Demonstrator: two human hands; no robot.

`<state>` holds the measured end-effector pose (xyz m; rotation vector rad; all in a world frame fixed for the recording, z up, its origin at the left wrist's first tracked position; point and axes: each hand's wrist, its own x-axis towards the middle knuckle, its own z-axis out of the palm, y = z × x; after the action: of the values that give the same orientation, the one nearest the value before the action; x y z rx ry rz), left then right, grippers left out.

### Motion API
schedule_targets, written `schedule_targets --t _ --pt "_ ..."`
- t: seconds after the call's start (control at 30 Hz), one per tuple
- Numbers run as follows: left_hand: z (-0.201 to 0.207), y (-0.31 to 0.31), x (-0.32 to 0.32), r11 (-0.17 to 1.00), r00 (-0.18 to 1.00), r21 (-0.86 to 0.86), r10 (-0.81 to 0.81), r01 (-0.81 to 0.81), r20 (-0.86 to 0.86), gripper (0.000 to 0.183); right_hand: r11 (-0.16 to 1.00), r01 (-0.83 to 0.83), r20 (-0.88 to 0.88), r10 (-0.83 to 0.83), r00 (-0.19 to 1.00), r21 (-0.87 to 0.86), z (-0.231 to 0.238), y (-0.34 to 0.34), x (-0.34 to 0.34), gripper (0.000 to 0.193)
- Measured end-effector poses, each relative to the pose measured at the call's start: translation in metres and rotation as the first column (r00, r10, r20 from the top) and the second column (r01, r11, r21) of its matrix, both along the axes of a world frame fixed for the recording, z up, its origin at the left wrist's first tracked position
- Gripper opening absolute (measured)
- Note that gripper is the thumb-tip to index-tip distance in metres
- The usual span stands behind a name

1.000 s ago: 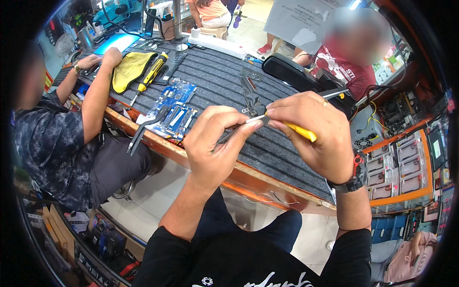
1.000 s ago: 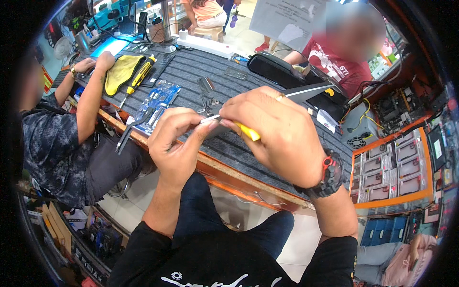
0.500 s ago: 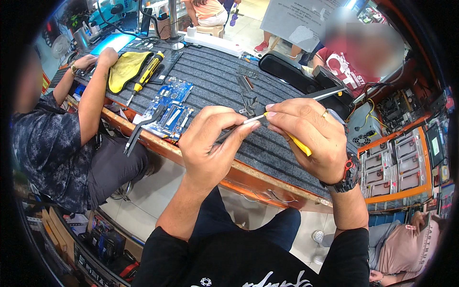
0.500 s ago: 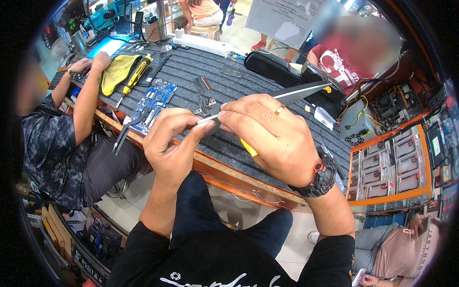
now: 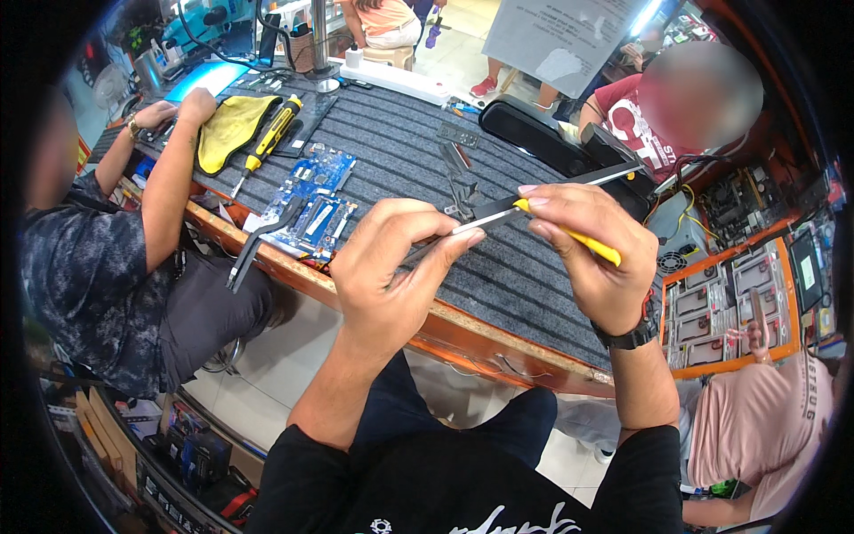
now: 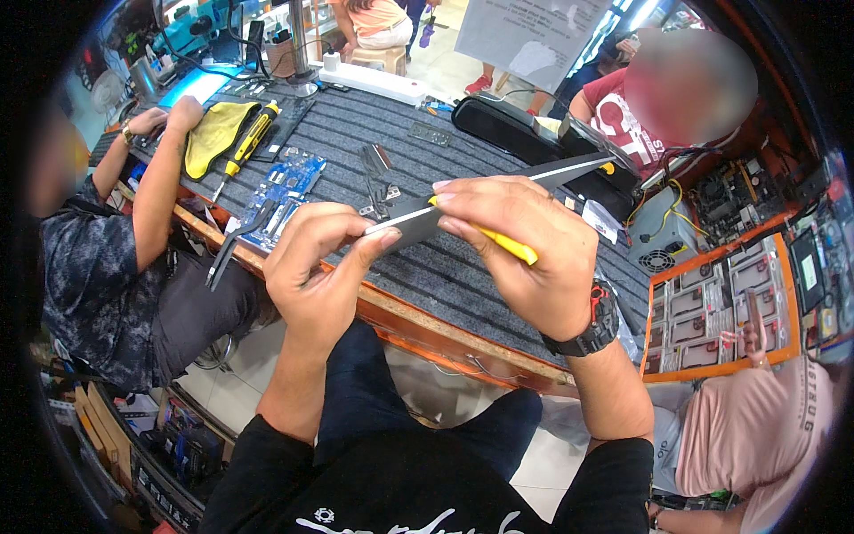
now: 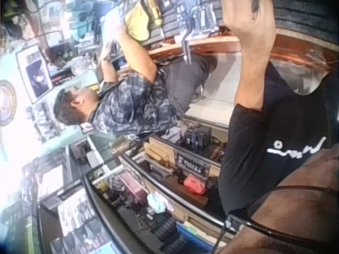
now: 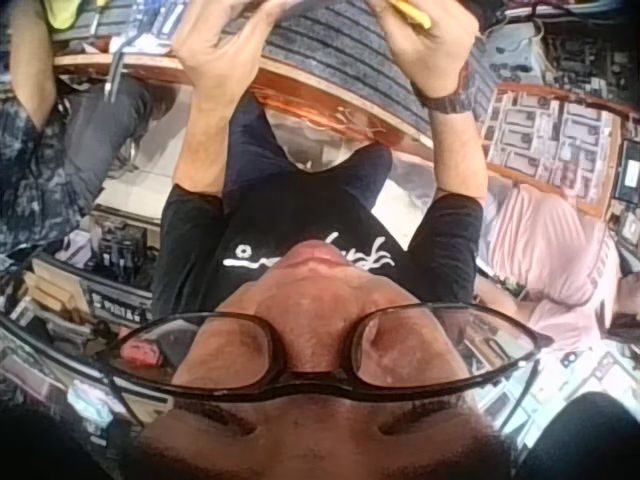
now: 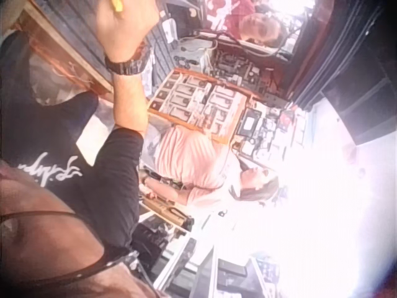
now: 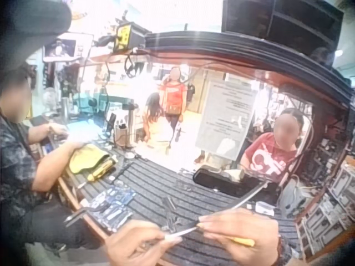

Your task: The person operates a laptop, then picks up a disassembled laptop chassis to show the internal components. They then use a yellow pry tool to remove a metal bracket from a laptop screen assembly.

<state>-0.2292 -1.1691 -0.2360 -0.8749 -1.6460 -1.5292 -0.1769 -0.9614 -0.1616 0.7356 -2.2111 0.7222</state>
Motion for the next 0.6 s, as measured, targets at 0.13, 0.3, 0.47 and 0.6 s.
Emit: schedule_targets --t 0.13,0.3,0.47,0.6 --pt "-0.002 0.0 -0.001 1.0 1.0 0.006 0.012 -0.012 -0.003 0.024 0.991 -0.009 -0.086 0.021 0.996 0.133 0.0 -0.003 -0.002 0.028" --pt "0.0 0.002 0.001 1.0 0.999 0.014 0.008 -0.009 0.039 0.023 0.985 0.019 -0.099 -0.002 0.995 0.169 0.001 -0.004 -0.001 0.029" --pt "-0.001 0.002 0.0 1.0 1.0 0.013 0.016 -0.016 0.014 0.023 0.966 0.028 -0.132 0.007 0.991 0.258 0.005 -0.006 0.0 0.032" --pt "-0.001 -0.001 -0.002 1.0 1.0 -0.004 0.025 -0.025 -0.013 0.024 0.959 0.022 -0.112 0.01 0.994 0.284 0.01 -0.005 0.0 0.032"
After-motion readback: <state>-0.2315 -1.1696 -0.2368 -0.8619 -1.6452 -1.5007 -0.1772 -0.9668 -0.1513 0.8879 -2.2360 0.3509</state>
